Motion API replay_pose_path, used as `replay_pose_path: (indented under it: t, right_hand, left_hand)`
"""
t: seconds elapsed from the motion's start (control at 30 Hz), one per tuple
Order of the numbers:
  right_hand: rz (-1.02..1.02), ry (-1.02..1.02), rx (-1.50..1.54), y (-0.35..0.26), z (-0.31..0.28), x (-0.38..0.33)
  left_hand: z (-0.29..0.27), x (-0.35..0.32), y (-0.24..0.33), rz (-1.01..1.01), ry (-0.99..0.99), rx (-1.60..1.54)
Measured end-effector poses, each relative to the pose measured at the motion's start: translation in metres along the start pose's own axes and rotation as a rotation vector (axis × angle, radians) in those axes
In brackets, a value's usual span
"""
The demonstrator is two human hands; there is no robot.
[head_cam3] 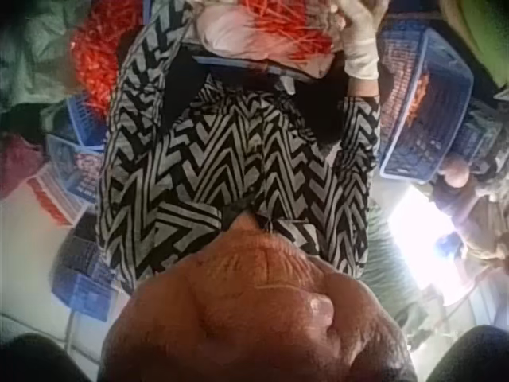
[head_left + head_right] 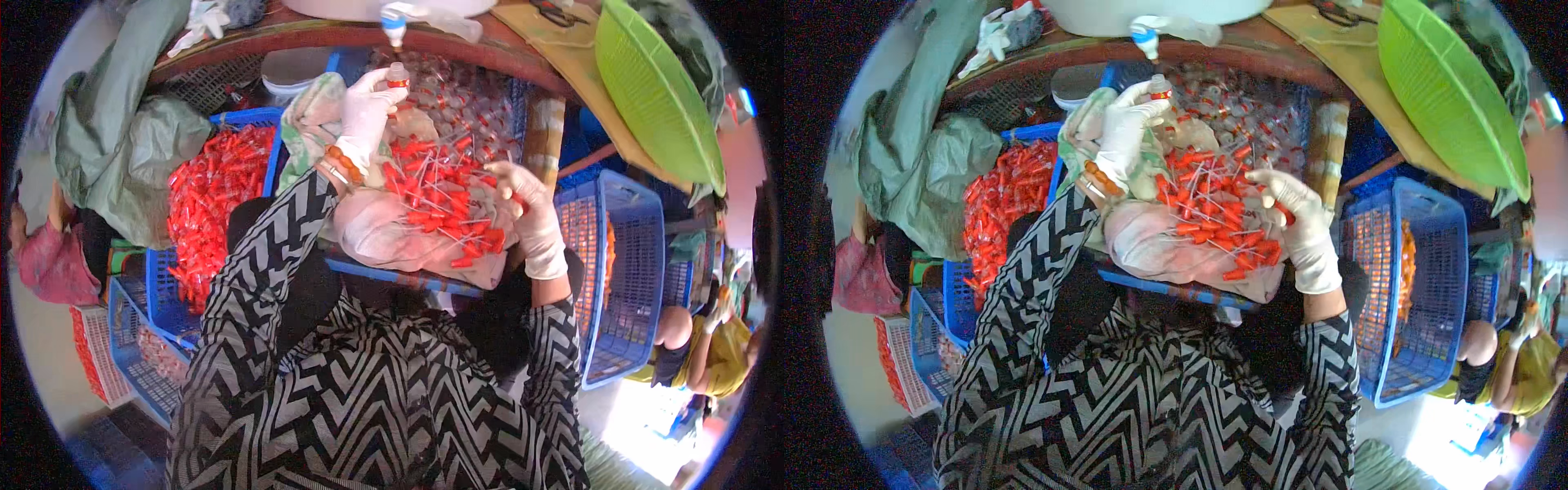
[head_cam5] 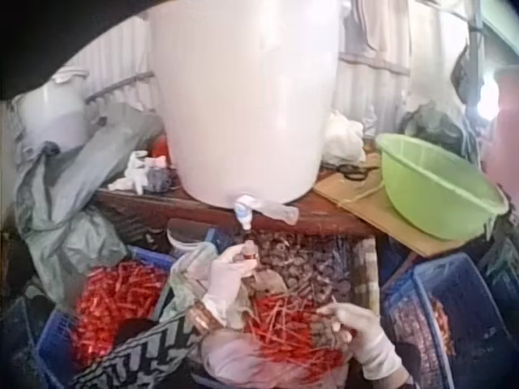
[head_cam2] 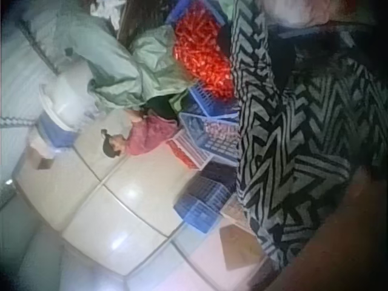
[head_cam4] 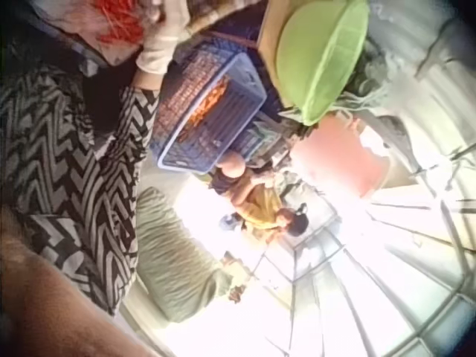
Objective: Packing small red items into plastic bags from a storage crate.
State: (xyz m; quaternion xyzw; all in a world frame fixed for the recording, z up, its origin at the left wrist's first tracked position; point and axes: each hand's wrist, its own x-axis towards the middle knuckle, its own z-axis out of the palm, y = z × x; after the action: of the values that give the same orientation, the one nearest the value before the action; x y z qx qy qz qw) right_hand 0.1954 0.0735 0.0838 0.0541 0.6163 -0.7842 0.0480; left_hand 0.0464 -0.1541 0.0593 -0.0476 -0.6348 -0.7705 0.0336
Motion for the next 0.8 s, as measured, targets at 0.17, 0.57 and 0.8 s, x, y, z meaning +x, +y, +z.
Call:
replay_pose_path:
  t: [0.17,0.57,0.8]
  right_hand:
    - [0.103,-0.015,-0.292,0.009,0.006,0.002]
    - [-0.345,0.077,-0.289,-0.065,0.066,0.050]
    - [-0.316,0.143,-0.042,-0.072,0.092,0.092]
  left_hand:
    - [-0.006,0.012,0.005,0.056,-0.046,0.279]
    - [-0.002,0.011,0.027,0.155,-0.061,-0.017]
    - [0.000,0.017,0.022,0.194,-0.087,0.025]
